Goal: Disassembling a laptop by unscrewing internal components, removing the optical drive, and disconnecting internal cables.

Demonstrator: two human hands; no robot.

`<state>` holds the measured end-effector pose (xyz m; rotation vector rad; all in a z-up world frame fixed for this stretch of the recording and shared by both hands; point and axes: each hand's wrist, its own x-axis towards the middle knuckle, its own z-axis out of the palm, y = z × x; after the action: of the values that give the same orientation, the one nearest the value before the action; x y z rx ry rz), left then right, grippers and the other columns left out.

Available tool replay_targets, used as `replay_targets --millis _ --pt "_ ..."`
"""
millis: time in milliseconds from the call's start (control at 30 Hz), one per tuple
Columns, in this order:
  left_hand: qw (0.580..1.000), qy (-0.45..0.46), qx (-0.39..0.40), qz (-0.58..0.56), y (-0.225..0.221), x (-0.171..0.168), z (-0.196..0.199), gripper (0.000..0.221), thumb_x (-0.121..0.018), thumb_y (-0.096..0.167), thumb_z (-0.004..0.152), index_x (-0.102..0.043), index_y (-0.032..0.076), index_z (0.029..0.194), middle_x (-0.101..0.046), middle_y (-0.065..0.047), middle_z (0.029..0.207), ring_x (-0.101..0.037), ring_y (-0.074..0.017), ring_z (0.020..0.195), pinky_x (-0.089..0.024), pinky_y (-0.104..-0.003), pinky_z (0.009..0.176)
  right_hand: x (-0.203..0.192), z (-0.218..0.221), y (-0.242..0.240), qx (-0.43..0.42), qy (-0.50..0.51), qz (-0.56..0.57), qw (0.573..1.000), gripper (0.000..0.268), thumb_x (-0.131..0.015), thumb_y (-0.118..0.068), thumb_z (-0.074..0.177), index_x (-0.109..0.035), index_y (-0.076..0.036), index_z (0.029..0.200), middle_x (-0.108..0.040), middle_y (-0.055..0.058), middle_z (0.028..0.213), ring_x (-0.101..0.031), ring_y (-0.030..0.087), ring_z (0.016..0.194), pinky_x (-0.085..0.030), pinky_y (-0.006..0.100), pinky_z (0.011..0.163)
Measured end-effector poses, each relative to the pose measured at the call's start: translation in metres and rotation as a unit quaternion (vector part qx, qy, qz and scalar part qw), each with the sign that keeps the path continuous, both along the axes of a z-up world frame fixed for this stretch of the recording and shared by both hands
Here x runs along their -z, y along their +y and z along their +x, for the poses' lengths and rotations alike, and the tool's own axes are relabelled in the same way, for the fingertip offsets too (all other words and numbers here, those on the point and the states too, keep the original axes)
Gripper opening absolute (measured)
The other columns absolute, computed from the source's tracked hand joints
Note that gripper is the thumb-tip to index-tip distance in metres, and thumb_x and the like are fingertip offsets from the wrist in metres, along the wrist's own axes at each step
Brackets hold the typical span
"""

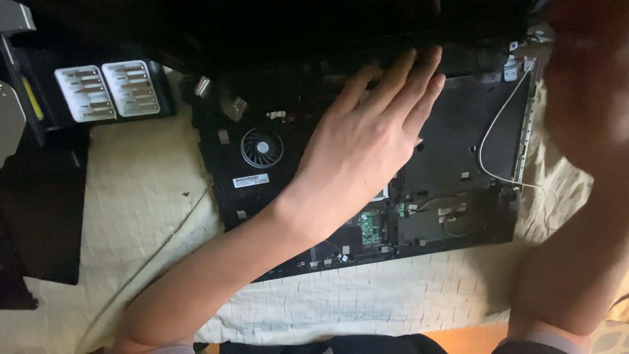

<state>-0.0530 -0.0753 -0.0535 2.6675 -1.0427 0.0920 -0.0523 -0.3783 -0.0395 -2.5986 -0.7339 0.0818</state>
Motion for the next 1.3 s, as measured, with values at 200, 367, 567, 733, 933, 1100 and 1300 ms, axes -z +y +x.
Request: replay_targets --millis 200,367,567,733,933,1100,1300 --pt "1.000 0.004 -0.001 -0.001 -0.003 0.002 0.001 0.058 -0.073 0.023 0.097 -0.058 0.006 0.150 -0.044 -0.012 0.157 -0.045 -0.0228 0.144 -0.042 -0.038 0.116 -0.015 -0.008 0.031 0.107 -0.102 -0.142 0.979 0.024 -0.051 0.008 0.153 -0.073 0.018 0.154 -0.082 0.029 0.129 -0.074 0.037 0.094 -0.058 0.042 0.080" --pt "1.000 -0.005 -0.012 -0.026 -0.001 0.000 0.001 0.052 -0.072 0.025 0.099 -0.062 0.004 0.146 -0.048 -0.011 0.155 -0.047 -0.0207 0.142 -0.042 -0.035 0.114 -0.016 -0.009 0.046 0.155 -0.094 -0.157 0.971 0.012 -0.057 0.015 0.143 -0.069 0.017 0.146 -0.076 0.026 0.127 -0.070 0.033 0.097 -0.055 0.039 0.082" --pt "0.999 -0.001 -0.026 -0.023 -0.002 -0.001 -0.001 0.052 -0.070 0.024 0.099 -0.062 0.004 0.146 -0.049 -0.009 0.154 -0.046 -0.0204 0.141 -0.041 -0.035 0.115 -0.012 -0.018 0.042 0.155 -0.090 -0.199 0.963 0.025 -0.045 0.013 0.144 -0.070 0.013 0.145 -0.073 0.020 0.116 -0.059 0.027 0.079 -0.048 0.036 0.070" --pt "0.999 -0.010 -0.033 -0.013 -0.002 -0.002 -0.001 0.050 -0.070 0.024 0.101 -0.062 0.004 0.146 -0.049 -0.008 0.155 -0.047 -0.0190 0.141 -0.041 -0.034 0.113 -0.023 -0.014 0.052 0.125 -0.072 -0.150 0.978 0.032 -0.038 0.011 0.146 -0.068 0.022 0.150 -0.076 0.032 0.133 -0.066 0.040 0.095 -0.055 0.044 0.089" --pt "1.000 -0.002 -0.021 -0.005 -0.001 -0.002 0.000 0.051 -0.071 0.021 0.100 -0.061 0.005 0.148 -0.047 -0.008 0.156 -0.047 -0.0190 0.142 -0.041 -0.033 0.114 0.062 -0.014 -0.058 0.188 0.069 -0.113 0.973 0.030 -0.029 0.007 0.141 -0.055 0.021 0.146 -0.048 0.020 0.081 -0.031 0.023 0.047 -0.024 0.036 0.043" --pt "1.000 0.002 -0.014 -0.011 0.001 -0.002 0.001 0.051 -0.069 0.023 0.101 -0.061 0.004 0.148 -0.046 -0.011 0.156 -0.043 -0.0219 0.143 -0.039 -0.036 0.116 0.006 -0.010 -0.007 0.041 -0.028 -0.030 0.998 0.030 -0.049 0.038 0.122 -0.063 0.029 0.147 -0.066 0.039 0.125 -0.051 0.041 0.085 -0.046 0.048 0.082" --pt "1.000 0.011 -0.013 -0.011 0.000 -0.003 0.001 0.054 -0.071 0.022 0.099 -0.060 0.004 0.149 -0.046 -0.011 0.156 -0.047 -0.0204 0.142 -0.041 -0.035 0.115 -0.010 -0.010 0.027 0.138 -0.040 -0.212 0.967 0.029 -0.048 0.011 0.151 -0.076 0.016 0.147 -0.067 0.020 0.103 -0.050 0.026 0.068 -0.038 0.038 0.065"
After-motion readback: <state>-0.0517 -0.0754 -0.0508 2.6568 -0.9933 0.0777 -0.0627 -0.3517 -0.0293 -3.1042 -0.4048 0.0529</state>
